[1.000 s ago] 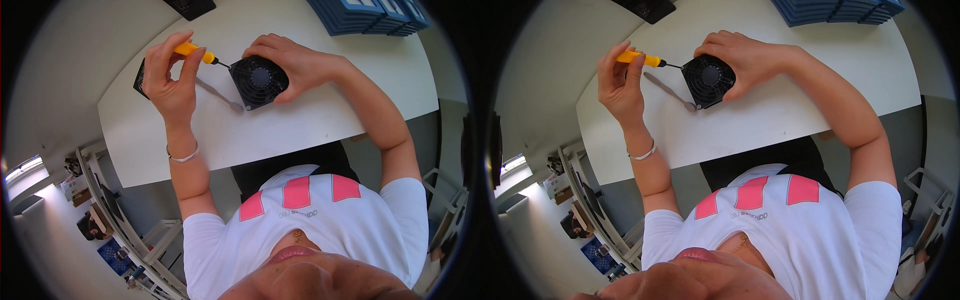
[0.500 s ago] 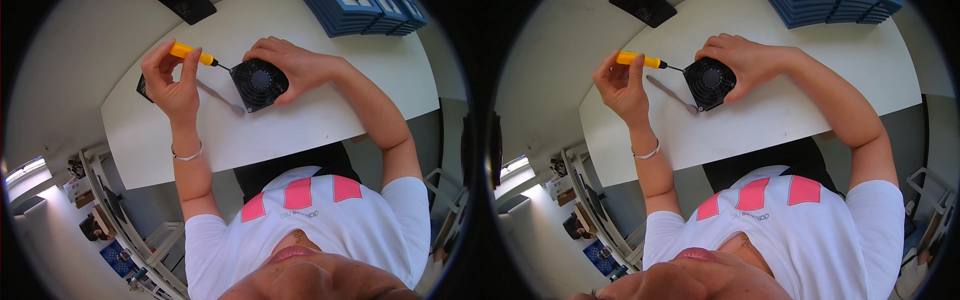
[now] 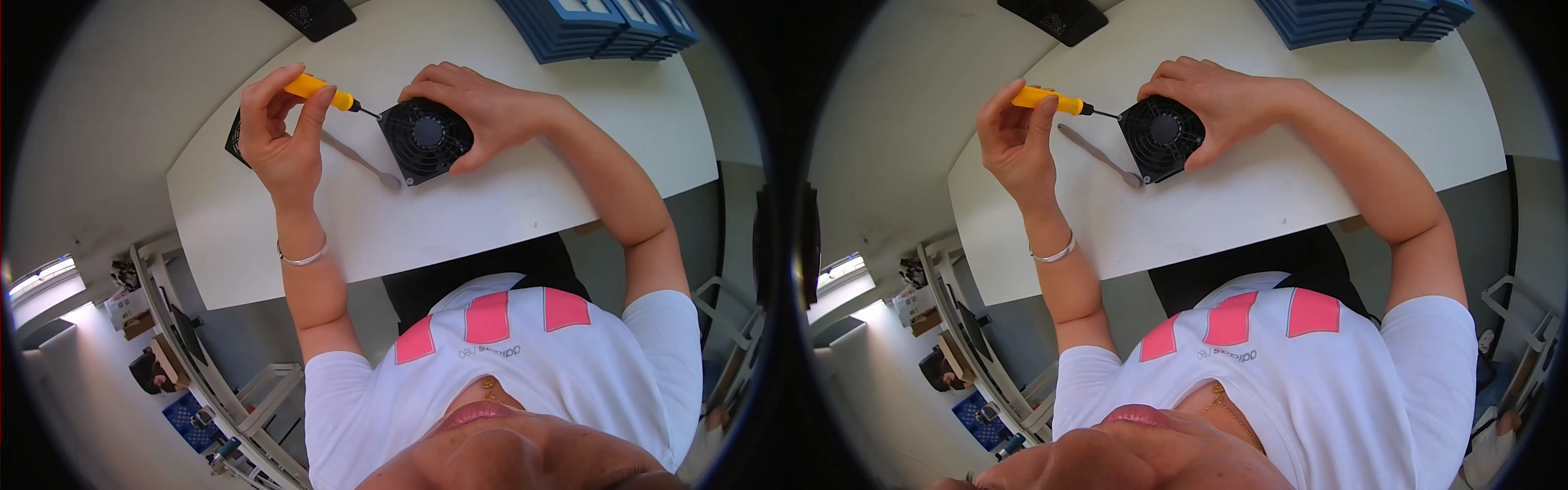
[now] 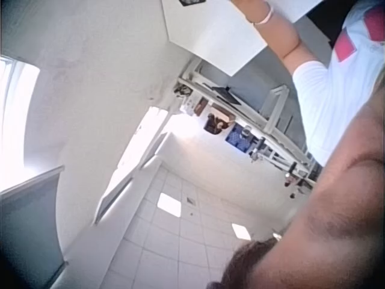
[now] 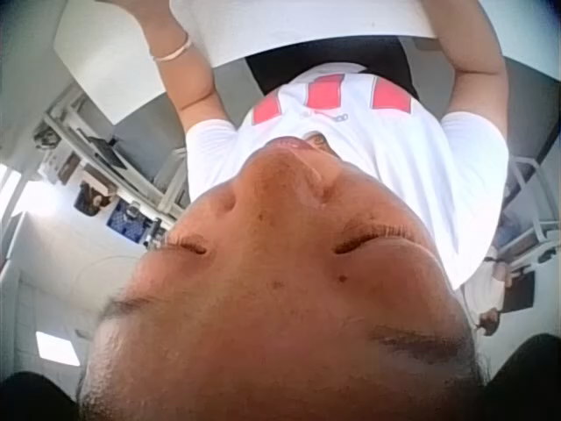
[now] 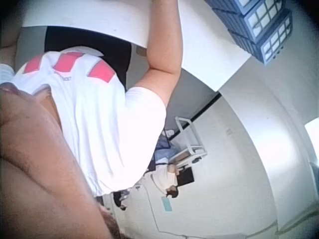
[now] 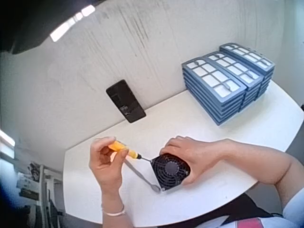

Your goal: The recorder uses a screwdriver to attach a protective grill to a cooling fan.

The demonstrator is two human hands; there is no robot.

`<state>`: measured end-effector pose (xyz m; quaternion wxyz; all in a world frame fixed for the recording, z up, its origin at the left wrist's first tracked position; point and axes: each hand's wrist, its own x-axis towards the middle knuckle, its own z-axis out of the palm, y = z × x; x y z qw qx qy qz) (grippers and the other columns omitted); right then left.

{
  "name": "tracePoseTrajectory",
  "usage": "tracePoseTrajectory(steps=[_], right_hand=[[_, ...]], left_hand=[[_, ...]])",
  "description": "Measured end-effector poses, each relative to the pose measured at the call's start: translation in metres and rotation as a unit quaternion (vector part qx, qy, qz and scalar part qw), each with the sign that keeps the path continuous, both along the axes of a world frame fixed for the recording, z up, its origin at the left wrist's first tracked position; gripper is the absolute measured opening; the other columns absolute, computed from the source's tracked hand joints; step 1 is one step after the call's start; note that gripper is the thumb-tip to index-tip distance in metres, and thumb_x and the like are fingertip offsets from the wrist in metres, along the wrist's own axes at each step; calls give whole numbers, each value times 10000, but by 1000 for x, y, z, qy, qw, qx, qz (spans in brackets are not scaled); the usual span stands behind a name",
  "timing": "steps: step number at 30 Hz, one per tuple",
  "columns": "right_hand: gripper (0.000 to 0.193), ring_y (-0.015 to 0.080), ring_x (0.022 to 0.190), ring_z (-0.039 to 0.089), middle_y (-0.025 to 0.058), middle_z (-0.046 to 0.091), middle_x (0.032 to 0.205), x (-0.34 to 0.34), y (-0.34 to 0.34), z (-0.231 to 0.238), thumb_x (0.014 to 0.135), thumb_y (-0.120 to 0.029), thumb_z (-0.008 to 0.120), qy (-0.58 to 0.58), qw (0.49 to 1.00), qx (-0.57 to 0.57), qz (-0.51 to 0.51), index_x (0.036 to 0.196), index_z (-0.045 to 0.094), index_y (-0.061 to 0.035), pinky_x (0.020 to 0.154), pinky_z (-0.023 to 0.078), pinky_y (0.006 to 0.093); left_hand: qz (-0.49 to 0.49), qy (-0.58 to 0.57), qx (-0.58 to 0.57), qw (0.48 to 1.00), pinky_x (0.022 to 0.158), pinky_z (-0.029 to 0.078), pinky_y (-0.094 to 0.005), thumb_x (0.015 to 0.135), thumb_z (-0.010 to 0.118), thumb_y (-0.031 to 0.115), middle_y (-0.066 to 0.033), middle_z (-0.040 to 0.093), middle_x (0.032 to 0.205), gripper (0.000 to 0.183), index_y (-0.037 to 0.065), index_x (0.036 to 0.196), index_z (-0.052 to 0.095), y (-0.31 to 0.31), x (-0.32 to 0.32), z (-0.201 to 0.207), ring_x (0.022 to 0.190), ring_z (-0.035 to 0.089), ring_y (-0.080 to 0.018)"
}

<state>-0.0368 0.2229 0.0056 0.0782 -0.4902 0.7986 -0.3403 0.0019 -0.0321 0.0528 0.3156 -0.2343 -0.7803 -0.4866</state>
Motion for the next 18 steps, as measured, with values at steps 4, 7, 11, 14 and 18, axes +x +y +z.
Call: tracePoseTrajectory(steps=[4, 7, 11, 14, 18], right_hand=[[915, 348, 1229, 441, 170, 465, 1278, 0, 0, -1, 553, -292, 836, 1, 1000, 3, 2, 1342, 446, -44, 1074, 371, 419], [912, 348, 1224, 443, 169, 465, 1277, -1, 1, 0, 552, -287, 834, 2, 1000, 0, 2, 1341, 448, -42, 1071, 373, 419], [906, 346, 1218, 447, 169, 467, 1275, 0, 1, 0, 548, -279, 833, 1, 1000, -2, 0, 1335, 454, -35, 1064, 377, 413], [903, 345, 1218, 449, 169, 470, 1271, 0, 1, 1, 547, -277, 832, -4, 1000, -3, 1, 1330, 458, -30, 1062, 380, 408], [901, 346, 1219, 449, 169, 473, 1269, 0, 1, 1, 548, -277, 833, -3, 1000, -6, 1, 1328, 459, -28, 1062, 380, 409]], left_hand=[[-73, -48, 6, 996, 831, 572, -280, 859, 732, 30, -125, 672, 1096, 336, 40, 1155, 573, 0, 1, 4, 981, 701, -218], [-101, -64, 20, 993, 874, 560, -324, 902, 683, 29, -184, 664, 1117, 382, 56, 1228, 486, 6, 2, 7, 1051, 681, -276], [-64, -42, -2, 997, 874, 558, -324, 900, 693, 51, -181, 652, 1126, 426, 66, 1246, 445, 7, -1, -1, 1025, 685, -265], [-13, 49, -26, 998, 834, 563, -271, 843, 754, 43, -128, 662, 1093, 419, 46, 1180, 505, 6, -4, -6, 954, 701, -208], [48, 61, -26, 997, 798, 575, -257, 823, 774, 41, -120, 652, 1057, 363, 45, 1114, 557, 6, 0, -4, 943, 698, -204]])
